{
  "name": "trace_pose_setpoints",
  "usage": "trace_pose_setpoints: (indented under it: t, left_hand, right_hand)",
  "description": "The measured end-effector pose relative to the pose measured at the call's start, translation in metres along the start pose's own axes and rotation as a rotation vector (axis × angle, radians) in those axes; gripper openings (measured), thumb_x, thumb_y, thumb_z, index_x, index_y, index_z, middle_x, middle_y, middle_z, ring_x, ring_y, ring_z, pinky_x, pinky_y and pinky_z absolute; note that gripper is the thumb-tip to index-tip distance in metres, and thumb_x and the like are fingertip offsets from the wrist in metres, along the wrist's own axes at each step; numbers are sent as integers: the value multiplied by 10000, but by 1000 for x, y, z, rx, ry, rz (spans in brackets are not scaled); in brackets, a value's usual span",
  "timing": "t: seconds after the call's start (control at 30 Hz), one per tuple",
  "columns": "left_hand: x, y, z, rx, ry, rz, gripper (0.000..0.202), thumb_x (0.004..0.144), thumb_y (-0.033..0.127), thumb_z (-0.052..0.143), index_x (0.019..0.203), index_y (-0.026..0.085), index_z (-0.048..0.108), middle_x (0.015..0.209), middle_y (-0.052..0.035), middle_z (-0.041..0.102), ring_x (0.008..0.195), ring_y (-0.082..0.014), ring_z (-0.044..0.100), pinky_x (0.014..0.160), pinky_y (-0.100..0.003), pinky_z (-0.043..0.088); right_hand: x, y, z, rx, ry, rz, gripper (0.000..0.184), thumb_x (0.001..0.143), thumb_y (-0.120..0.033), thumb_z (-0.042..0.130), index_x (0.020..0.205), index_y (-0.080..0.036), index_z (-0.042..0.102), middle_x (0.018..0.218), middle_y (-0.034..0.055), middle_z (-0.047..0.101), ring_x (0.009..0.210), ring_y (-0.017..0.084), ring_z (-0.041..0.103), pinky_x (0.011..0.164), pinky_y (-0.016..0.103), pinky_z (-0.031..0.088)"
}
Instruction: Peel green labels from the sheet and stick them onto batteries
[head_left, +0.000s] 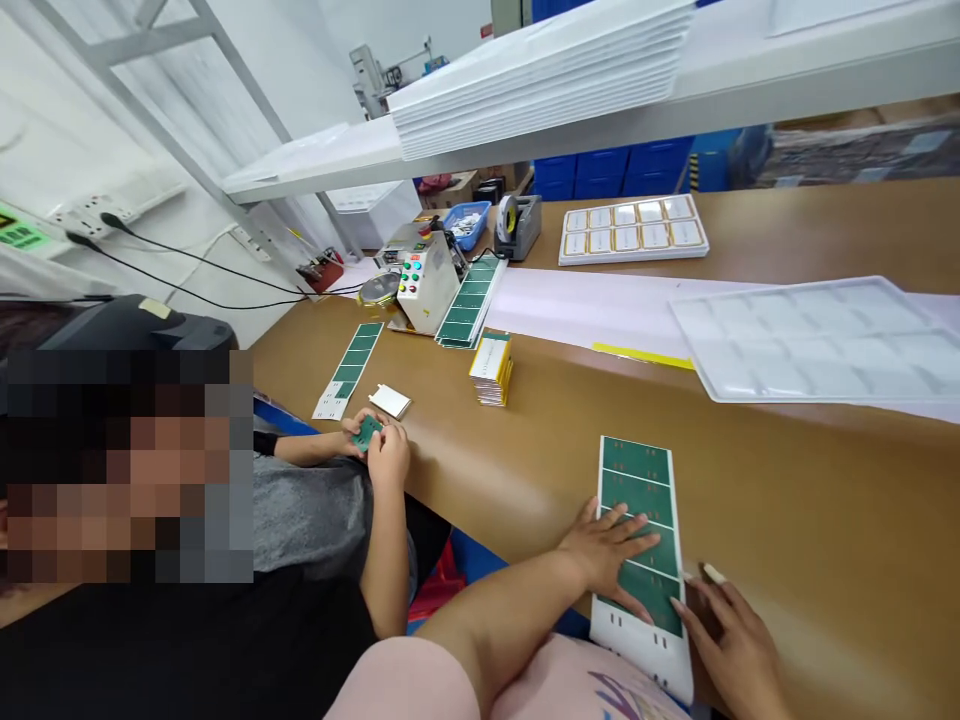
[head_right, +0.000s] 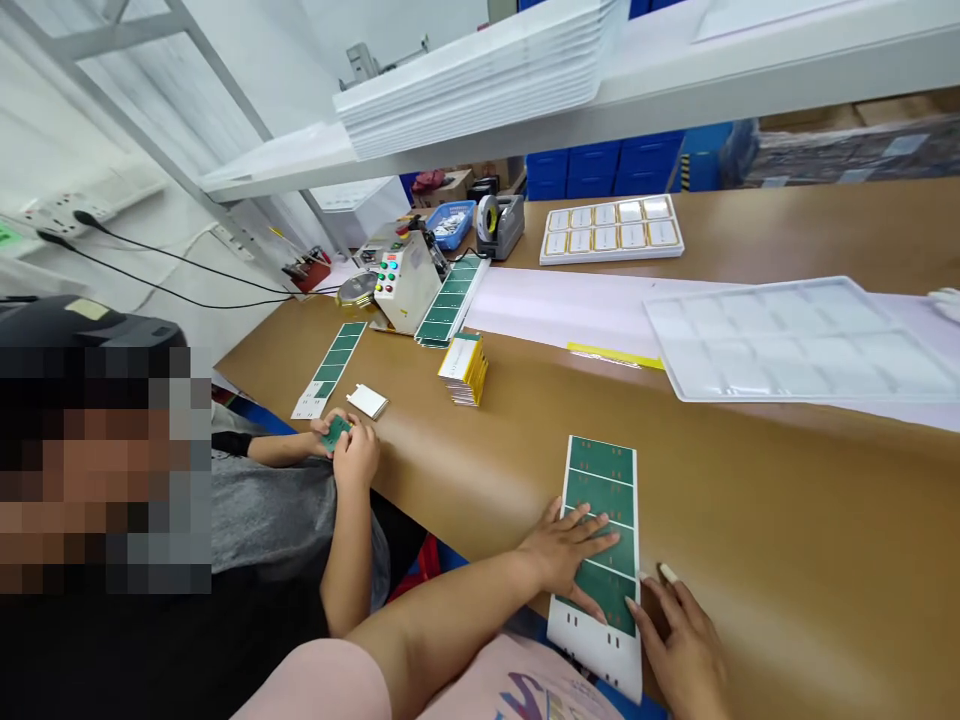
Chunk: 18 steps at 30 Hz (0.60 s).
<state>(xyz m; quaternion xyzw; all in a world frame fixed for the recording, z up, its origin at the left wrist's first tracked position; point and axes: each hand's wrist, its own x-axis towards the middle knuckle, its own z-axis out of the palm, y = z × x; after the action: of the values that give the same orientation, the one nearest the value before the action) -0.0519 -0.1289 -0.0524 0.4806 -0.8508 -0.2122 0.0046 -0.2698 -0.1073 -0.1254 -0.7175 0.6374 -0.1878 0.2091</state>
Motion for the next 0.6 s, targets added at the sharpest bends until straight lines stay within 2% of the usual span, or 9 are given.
trace_pose_setpoints:
  t: [0.13, 0.23, 0.3, 0.43, 0.47, 0.53, 0.6]
  left_hand:
    - [2, -3, 6, -30, 29, -3, 935, 594, 701, 416, 1353, 240, 124, 1418, 20, 31, 1308, -215, -58, 1026, -477, -98]
    - [3, -5, 4, -47, 47, 13, 937, 589, 699, 435, 1352, 247, 130, 1418, 14, 39, 1310, -216, -46, 1027, -479, -95]
    - [4, -6, 0, -80, 39, 19, 936, 589, 702, 438, 1351, 258, 125, 1417, 12, 52, 1311, -217, -37, 1029, -483, -83]
    - [14, -14, -7, -136, 7, 8, 1007, 540, 722, 480, 1355, 270, 98, 1416, -3, 64, 1310, -238, 0, 1027, -486, -96]
    - [18, -18, -7, -138, 11, 21, 1044, 515, 738, 485, 1357, 264, 90, 1417, -12, 54, 1309, -248, -4, 1023, -489, -110]
    - [27, -23, -6, -137, 23, 52, 1105, 470, 767, 484, 1359, 251, 82, 1418, -28, 37, 1305, -273, -13, 1011, -506, -124]
    - [33, -25, -8, -136, 34, 74, 1076, 487, 762, 481, 1355, 252, 103, 1417, -35, 62, 1302, -284, 8, 1011, -529, -88]
  right_hand:
    - [3, -3, 5, 77, -15, 96, 773, 536, -800, 297, 857, -188, 643, 1148, 25, 429, 1049, 158, 407, 934, 334, 347]
    - [12, -25, -3, 184, -34, 184, 787, 476, -807, 359, 764, -133, 644, 1110, 64, 454, 1057, 164, 404, 976, 337, 328]
    - [14, -46, -23, 271, -82, 223, 781, 477, -799, 373, 706, -96, 625, 1099, 94, 457, 1078, 163, 395, 1003, 322, 318]
    - [8, -81, -85, 468, -500, 151, 573, 576, -635, 488, 728, -91, 588, 1197, 81, 384, 1123, 105, 394, 1013, 215, 342]
    - [6, -86, -100, 543, -559, 154, 525, 586, -589, 519, 720, -84, 572, 1207, 82, 374, 1133, 99, 393, 1004, 197, 353]
    - [3, -92, -124, 732, -548, 204, 480, 578, -532, 566, 695, -68, 527, 1214, 89, 368, 1122, 103, 414, 968, 188, 386]
    - [2, -93, -137, 914, -398, 298, 495, 554, -523, 594, 696, -62, 480, 1219, 93, 362, 1093, 116, 445, 926, 201, 419]
